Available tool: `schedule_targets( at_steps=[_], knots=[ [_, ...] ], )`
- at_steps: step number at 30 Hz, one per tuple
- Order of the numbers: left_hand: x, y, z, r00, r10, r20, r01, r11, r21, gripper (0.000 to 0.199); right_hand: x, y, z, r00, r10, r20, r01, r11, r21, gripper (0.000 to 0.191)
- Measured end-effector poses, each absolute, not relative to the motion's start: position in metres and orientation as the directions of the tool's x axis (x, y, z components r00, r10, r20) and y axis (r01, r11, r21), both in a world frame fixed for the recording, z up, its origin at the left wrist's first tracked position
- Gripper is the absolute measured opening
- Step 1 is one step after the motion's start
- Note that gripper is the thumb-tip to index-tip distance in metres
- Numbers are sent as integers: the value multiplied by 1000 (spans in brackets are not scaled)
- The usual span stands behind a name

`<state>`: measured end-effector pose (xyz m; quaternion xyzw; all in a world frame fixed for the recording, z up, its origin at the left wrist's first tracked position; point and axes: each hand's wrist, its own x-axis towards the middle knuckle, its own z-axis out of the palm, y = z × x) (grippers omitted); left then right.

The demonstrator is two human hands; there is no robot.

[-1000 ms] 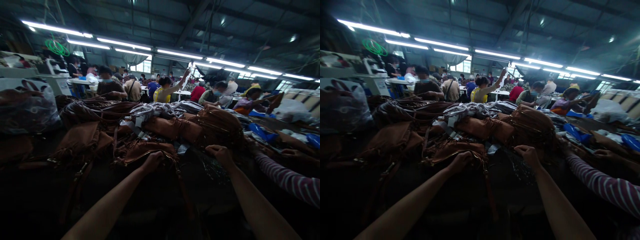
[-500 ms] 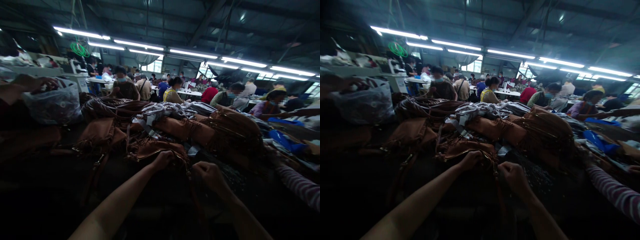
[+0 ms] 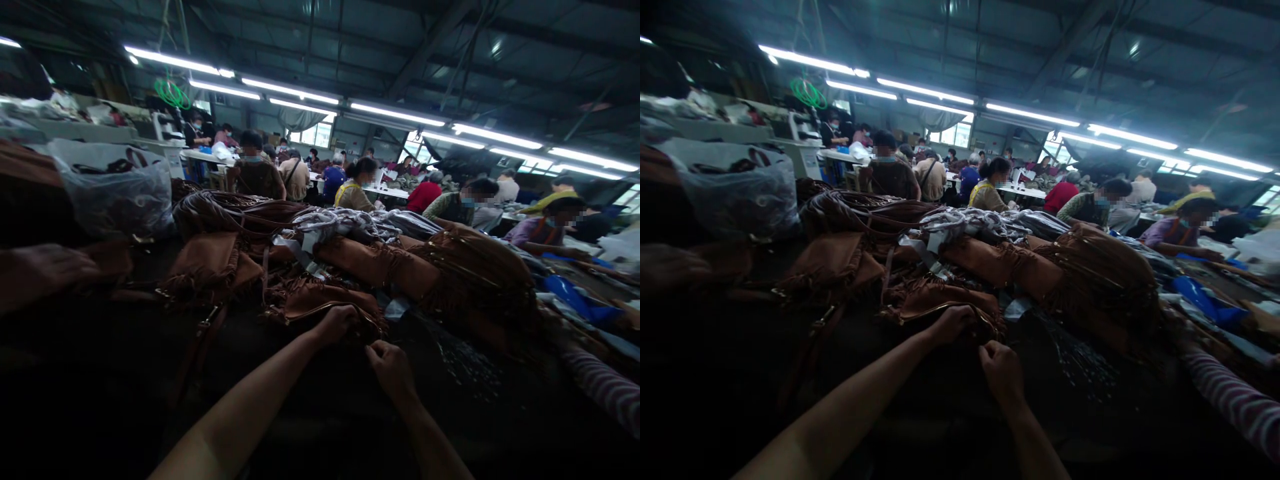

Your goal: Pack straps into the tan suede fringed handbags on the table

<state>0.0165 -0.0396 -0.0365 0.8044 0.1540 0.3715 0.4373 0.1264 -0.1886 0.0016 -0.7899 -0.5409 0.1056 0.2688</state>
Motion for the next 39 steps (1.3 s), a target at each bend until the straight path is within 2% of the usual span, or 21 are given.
schedule_targets(
  at_steps=[14, 21, 26, 29, 32, 34, 36, 39],
  knots=[
    [16, -38, -41, 671, 567, 478, -80, -585, 807, 15, 126, -189, 0, 386, 916, 108, 811, -281, -513, 31],
    [15, -36, -34, 668, 622, 408, -37, -520, 853, 12, 123, -190, -3, 406, 905, 124, 811, -295, -505, 29],
    [12, -32, -32, 732, 608, 307, 23, -472, 881, 12, 125, -190, -7, 462, 878, 123, 708, -282, -647, 25],
    [11, -33, -33, 726, 598, 339, 13, -505, 863, 13, 129, -191, -12, 476, 871, 126, 595, -213, -775, 34],
    [10, -36, -35, 702, 609, 369, -3, -516, 857, 13, 129, -193, -16, 387, 917, 98, 432, -86, -898, 38],
    [11, -37, -36, 699, 620, 355, 8, -504, 864, 12, 127, -194, -17, 302, 947, 110, 377, -13, -926, 40],
    [11, -37, -37, 698, 629, 343, 20, -496, 868, 11, 123, -194, -15, 268, 950, 159, 452, 22, -892, 40],
    [12, -37, -37, 681, 642, 351, 23, -498, 867, 10, 115, -185, -7, 364, 888, 280, 641, -21, -767, 32]
  ],
)
